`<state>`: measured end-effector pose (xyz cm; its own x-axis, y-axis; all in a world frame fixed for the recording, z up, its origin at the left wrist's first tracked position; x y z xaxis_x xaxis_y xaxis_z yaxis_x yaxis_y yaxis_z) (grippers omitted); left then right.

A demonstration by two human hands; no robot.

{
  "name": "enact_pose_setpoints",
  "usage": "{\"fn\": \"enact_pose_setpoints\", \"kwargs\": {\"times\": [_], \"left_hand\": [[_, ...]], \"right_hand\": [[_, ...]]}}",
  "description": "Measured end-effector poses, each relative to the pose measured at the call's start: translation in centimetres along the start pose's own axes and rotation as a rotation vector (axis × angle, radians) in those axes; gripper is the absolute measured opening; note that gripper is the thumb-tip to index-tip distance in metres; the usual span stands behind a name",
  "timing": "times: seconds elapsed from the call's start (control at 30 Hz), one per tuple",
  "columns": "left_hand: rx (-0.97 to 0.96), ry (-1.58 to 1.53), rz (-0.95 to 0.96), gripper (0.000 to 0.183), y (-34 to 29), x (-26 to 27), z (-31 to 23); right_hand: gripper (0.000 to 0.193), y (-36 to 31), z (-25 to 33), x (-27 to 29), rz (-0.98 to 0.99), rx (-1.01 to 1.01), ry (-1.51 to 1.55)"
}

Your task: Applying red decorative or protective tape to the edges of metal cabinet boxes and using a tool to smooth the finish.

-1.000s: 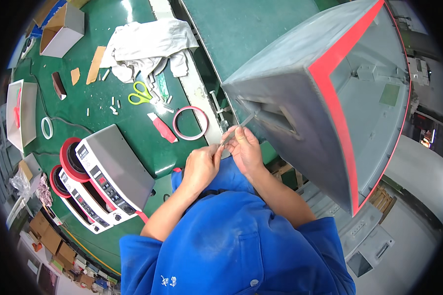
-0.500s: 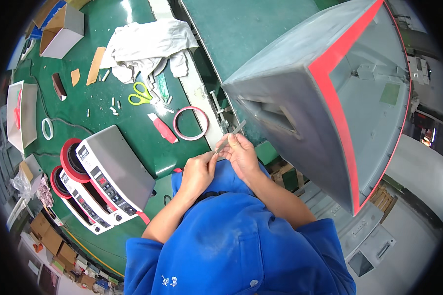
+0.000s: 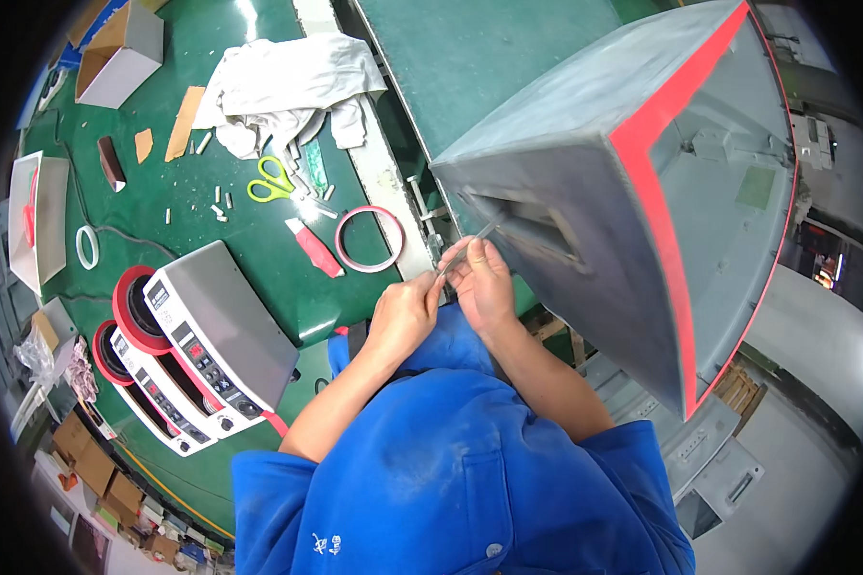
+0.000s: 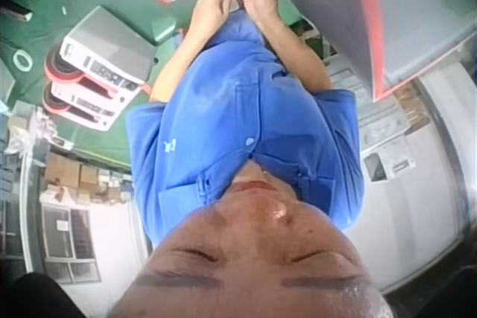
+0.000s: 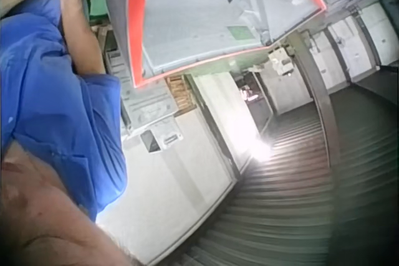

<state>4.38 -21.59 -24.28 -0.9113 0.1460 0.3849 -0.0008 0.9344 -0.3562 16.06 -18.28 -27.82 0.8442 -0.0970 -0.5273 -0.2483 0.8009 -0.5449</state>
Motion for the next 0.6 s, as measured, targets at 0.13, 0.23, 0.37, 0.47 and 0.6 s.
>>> {"fn": "enact_pose_setpoints", "kwargs": {"times": [0.13,0.23,0.37,0.47,0.6], "left_hand": [[0.036,0.011,-0.01,0.018,-1.0,0.0,0.1],[-0.033,0.062,-0.02,0.019,0.6,-0.3,-0.4],[0.026,0.016,-0.016,0.021,-0.9,0.0,-0.3],[-0.03,0.092,-0.014,0.019,0.3,-0.3,-0.6],[-0.019,0.055,-0.021,0.019,-1.1,-0.3,-0.4]], "right_hand": [[0.023,-0.6,-0.5,0.0,0.02,-0.053,-0.023],[0.023,-0.1,0.0,0.0,-0.021,-0.015,-0.029],[0.023,-0.4,0.0,-0.4,-0.005,-0.063,-0.022],[0.023,0.2,0.7,0.1,-0.007,-0.022,-0.05],[0.023,-0.9,-0.2,-0.3,0.006,-0.05,-0.025]]}}
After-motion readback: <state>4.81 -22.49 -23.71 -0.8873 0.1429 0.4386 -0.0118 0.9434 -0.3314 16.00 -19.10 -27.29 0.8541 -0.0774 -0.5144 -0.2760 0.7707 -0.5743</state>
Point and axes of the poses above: each hand's wrist, its own y-axis towards the middle knuckle, its own x-axis out of the back of the hand, z = x × y, the point moved 5 cm from there along y, towards the middle knuckle, and after that the axes turned 2 degrees about z, right-handed, at the moved point
